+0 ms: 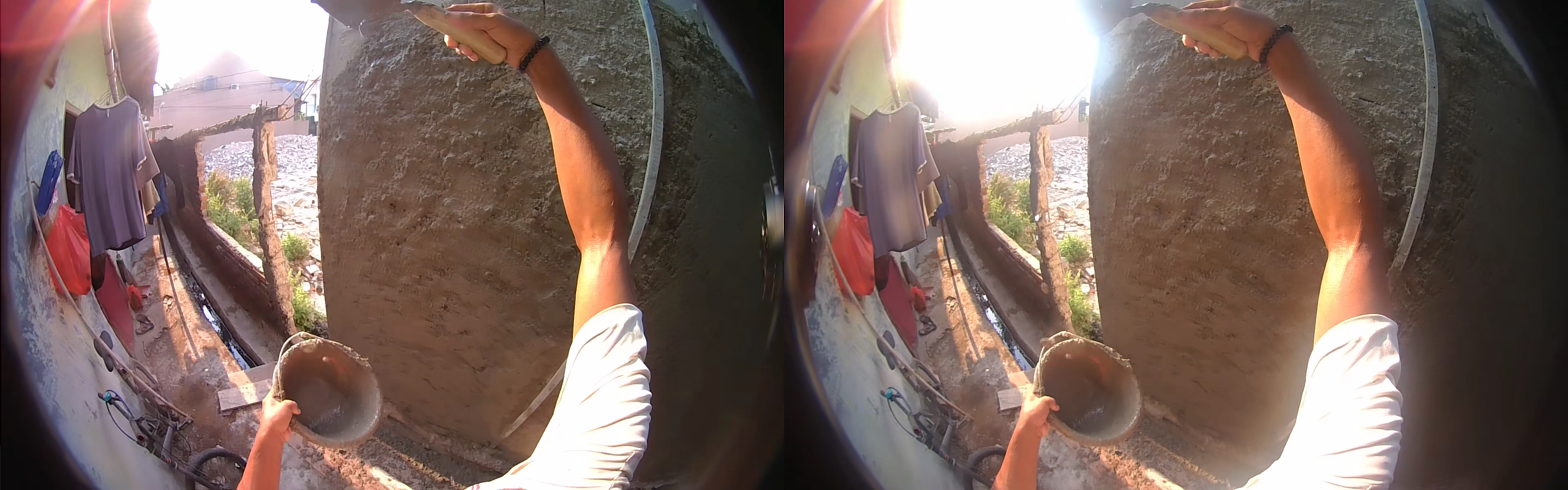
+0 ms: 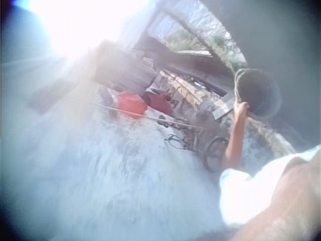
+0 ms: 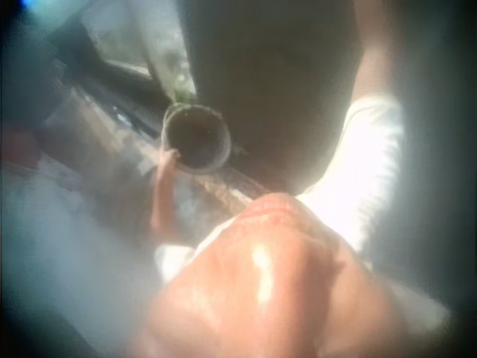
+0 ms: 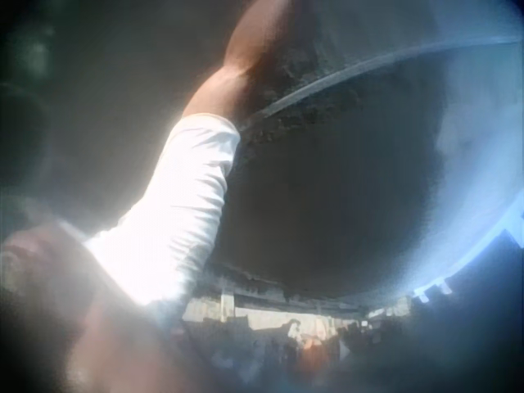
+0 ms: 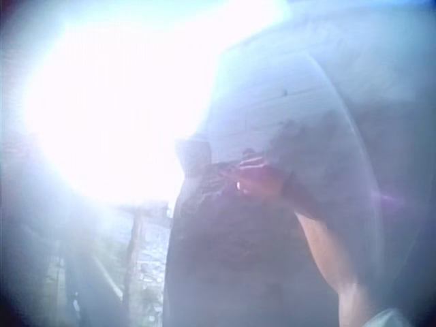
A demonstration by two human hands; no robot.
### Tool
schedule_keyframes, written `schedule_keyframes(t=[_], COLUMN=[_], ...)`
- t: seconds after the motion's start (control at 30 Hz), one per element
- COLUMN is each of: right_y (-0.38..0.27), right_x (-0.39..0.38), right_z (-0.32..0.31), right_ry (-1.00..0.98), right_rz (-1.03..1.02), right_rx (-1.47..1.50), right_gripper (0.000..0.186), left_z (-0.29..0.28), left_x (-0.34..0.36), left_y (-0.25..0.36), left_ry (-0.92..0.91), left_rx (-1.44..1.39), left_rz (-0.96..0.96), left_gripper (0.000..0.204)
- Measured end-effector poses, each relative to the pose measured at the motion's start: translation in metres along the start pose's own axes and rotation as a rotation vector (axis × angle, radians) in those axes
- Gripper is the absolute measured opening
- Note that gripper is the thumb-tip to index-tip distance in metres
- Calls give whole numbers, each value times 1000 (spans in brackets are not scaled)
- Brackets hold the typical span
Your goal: The person scoops cement from a bucket using a trowel and applies it to a vertical wall surface. They smooth the cement with the trowel and continue the process repeatedly.
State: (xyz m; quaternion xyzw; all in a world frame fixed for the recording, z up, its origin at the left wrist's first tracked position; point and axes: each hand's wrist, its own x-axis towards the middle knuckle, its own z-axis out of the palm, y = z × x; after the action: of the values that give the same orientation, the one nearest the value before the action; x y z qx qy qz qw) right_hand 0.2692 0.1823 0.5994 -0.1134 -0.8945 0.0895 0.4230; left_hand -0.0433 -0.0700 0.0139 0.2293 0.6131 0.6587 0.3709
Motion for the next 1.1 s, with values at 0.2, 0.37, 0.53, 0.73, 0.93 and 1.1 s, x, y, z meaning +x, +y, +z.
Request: schedule_keyframes(t=[0.2,0.37,0.53,0.73,0.93,1.1], right_y=[111,101,79,67,16,7], right_x=[-2,-113,-255,-377,-367,-354], right_z=[-93,-74,85,267,410,473], right_ry=[936,513,-124,-783,-1028,-1016], right_rz=[268,519,852,514,280,188], right_rx=[-183,-294,-76,-283,-827,-954], right_gripper=[73,53,50,45,12,7], left_z=[-14,-26,-2,16,20,32], left_x=[3,3,32,58,67,72], left_y=[-49,-53,-69,-52,-46,-26], left_ry=[33,20,-39,-230,-400,-437], left_rx=[-53,-17,144,251,334,483], left_rz=[-35,-45,-87,-134,0,163], left_gripper=[51,63,58,57,58,58])
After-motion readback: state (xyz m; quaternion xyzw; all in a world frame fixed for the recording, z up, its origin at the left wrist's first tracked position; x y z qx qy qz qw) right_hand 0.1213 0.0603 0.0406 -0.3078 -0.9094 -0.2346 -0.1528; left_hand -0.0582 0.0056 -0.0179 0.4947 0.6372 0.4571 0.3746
